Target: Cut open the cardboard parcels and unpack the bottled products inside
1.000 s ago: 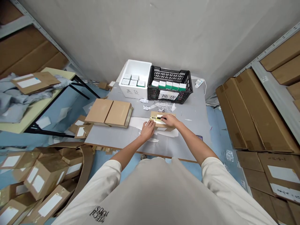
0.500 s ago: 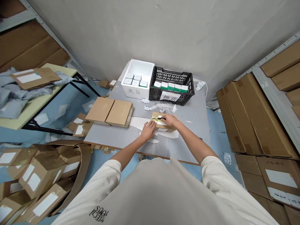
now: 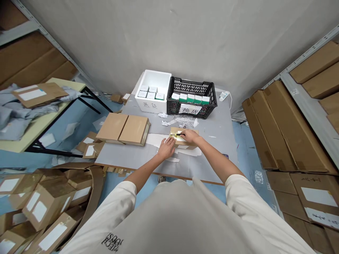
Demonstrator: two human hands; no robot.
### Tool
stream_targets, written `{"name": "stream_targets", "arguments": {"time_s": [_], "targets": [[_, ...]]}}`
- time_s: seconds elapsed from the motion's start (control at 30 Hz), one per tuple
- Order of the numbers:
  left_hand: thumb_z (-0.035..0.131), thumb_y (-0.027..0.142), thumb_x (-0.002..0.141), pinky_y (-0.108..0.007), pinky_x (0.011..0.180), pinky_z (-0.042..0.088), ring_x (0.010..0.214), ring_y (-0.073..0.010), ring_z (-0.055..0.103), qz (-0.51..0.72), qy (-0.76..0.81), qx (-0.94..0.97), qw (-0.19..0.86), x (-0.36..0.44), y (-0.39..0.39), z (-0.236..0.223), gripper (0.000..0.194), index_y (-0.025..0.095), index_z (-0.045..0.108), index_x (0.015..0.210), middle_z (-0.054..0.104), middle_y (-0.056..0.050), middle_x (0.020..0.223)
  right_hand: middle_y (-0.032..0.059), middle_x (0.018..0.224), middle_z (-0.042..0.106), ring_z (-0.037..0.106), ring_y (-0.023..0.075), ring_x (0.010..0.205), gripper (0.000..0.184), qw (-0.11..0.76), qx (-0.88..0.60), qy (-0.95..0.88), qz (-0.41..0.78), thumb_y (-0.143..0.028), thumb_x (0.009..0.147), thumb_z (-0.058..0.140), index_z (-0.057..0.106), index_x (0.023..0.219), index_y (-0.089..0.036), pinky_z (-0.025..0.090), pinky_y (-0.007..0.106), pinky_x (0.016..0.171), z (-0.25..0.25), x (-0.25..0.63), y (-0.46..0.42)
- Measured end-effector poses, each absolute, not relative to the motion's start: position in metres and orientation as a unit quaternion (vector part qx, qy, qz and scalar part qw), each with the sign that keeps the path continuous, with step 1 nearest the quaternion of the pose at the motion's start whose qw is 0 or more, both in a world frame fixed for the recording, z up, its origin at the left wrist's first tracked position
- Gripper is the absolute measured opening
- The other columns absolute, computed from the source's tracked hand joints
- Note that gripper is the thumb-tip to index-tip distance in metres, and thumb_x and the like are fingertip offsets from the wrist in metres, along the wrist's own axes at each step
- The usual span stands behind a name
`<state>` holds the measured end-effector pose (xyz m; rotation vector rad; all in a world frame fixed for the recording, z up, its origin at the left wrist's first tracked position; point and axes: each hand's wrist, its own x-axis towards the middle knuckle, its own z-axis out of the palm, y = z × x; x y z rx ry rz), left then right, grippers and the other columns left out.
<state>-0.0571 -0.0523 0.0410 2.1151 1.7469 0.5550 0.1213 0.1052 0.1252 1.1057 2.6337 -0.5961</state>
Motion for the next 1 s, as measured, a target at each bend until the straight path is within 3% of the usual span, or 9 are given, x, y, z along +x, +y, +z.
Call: {"name": "stream_targets", "arguments": {"time_s": [0.3,0.77,1.0], "targets": [[0.047,0.028,0.097,-0.056,0.127,0.017,0.154,-0.0313,0.035,0.188,0.624,0.738,0.175,-0.058,-0.053,0.04,0.06,0.023,0.041,0.157,0.045,-0.015,0.161,0.0098,0.116,0.077,0.068,0.0314,0.106,0.04,0.144,0.397,0.891,-0.166,-0.044,0.101,0.049,0.077,0.124,-0.028,0.05,0.038,0.089,0.131,0.12,0.106],[0.043,0.025,0.098,-0.054,0.126,0.02,0.155,-0.0311,0.032,0.174,0.626,0.743,0.161,-0.055,-0.054,0.035,0.059,0.019,0.041,0.157,0.042,-0.016,0.163,0.0131,0.104,0.078,0.069,0.0318,0.094,0.033,0.148,0.421,0.876,-0.182,-0.044,0.095,0.057,0.082,0.11,-0.026,0.051,0.038,0.078,0.129,0.143,0.117],[0.035,0.031,0.103,-0.051,0.125,0.026,0.156,-0.0295,0.03,0.088,0.639,0.757,0.105,-0.052,-0.054,0.036,0.058,0.015,0.038,0.159,0.035,-0.015,0.167,0.0129,0.108,0.076,0.069,0.0298,0.1,0.037,0.212,0.433,0.858,-0.179,-0.046,0.097,0.054,0.081,0.11,-0.024,0.049,0.035,0.082,0.146,0.151,0.121]]}}
